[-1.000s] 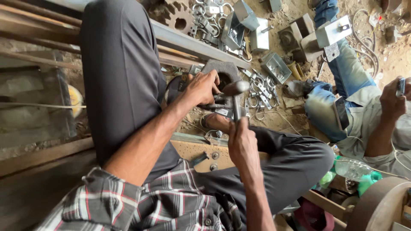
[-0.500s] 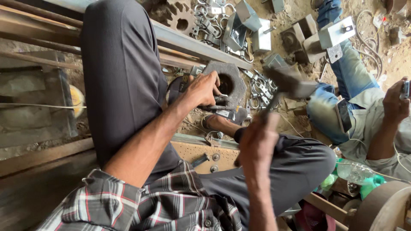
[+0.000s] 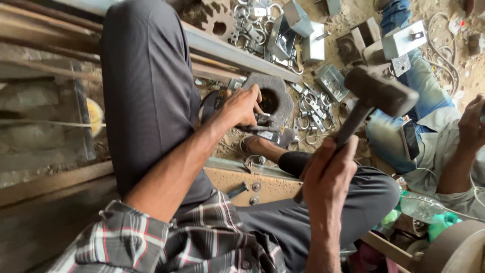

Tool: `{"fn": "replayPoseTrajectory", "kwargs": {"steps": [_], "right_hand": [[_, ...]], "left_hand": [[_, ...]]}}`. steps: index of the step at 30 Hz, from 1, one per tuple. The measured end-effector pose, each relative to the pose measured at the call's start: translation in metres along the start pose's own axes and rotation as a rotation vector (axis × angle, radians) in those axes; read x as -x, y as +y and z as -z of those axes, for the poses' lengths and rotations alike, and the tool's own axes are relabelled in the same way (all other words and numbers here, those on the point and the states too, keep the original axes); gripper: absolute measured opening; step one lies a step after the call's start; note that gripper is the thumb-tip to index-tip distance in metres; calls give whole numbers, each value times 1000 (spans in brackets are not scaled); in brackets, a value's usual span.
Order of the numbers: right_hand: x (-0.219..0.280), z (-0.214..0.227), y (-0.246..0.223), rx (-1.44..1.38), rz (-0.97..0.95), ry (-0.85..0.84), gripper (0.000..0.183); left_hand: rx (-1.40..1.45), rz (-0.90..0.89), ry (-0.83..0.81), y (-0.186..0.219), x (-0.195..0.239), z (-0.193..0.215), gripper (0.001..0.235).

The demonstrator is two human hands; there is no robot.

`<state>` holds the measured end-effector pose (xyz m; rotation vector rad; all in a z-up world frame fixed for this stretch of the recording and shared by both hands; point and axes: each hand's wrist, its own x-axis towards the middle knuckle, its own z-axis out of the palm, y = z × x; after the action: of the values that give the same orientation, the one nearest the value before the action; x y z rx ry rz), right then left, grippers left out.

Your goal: The person uses a hammer and a metal rod to shape metal components inside a hexagonal metal fixture. They position the rod against the component and strike it repeatedly with the hammer.

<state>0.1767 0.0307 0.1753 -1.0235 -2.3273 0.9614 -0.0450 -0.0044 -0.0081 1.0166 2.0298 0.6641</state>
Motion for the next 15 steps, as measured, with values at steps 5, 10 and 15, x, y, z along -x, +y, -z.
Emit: {"fn": "replayPoseTrajectory", "kwargs": {"steps": [5,10,15], "right_hand": [[19,-43,21,447,233,-148,25],[7,-37,44,114,-200,-290,29],[10,-9,24,229,-133,-146,32]], "left_hand": [[19,-1,2,2,4,-7,71],[-31,3,8,0,-2,7,72],[-14,-17,-37,1,6,-5,71]]}}
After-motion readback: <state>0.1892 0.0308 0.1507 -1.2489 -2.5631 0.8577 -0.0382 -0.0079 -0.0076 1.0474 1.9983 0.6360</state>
